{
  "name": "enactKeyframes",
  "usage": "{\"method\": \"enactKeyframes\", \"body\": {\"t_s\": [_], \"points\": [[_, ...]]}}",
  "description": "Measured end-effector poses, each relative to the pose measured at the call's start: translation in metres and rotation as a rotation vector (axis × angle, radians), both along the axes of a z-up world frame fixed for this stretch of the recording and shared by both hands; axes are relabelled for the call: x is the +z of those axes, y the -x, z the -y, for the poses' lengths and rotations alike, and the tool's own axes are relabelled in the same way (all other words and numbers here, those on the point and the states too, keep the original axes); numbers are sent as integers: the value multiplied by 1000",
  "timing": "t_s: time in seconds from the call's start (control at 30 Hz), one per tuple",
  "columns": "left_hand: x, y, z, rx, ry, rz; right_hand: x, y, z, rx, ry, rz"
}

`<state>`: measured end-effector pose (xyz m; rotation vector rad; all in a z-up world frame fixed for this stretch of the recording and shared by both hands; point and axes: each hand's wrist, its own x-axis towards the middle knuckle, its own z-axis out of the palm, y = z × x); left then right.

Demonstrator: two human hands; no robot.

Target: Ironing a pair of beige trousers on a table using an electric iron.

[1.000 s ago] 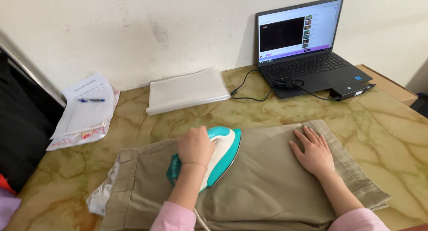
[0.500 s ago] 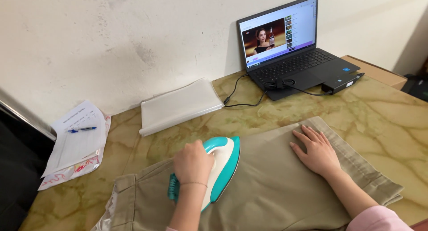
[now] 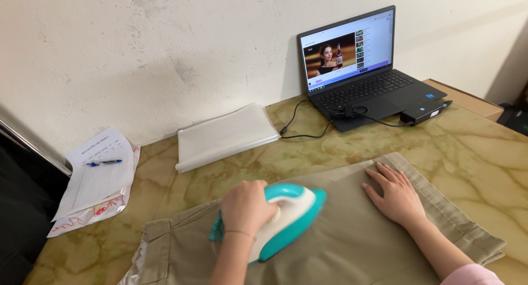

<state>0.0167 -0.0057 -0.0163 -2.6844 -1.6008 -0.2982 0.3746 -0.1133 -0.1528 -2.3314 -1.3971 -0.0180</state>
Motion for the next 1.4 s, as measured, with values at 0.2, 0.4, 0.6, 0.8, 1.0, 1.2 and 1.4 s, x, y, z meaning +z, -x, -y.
{"method": "enactKeyframes", "body": {"t_s": [0.2, 0.4, 0.6, 0.8, 1.0, 1.2, 1.4], "points": [[-35, -6, -18, 213, -139, 94, 3, 3, 0, -1, 14, 2], [46, 11, 28, -148, 136, 51, -7, -6, 0, -13, -9, 70], [13, 1, 12, -15, 109, 77, -8, -8, 3, 2, -24, 38], [-16, -4, -7, 243, 23, 107, -4, -7, 4, 22, -43, 36], [47, 9, 37, -63, 118, 94, -1, -4, 4, 19, -33, 29], [38, 1, 29, -53, 128, 73, 0, -3, 3, 11, -20, 22], [0, -13, 0, 285, 54, 95, 2, -1, 5, 9, -29, 14]]}}
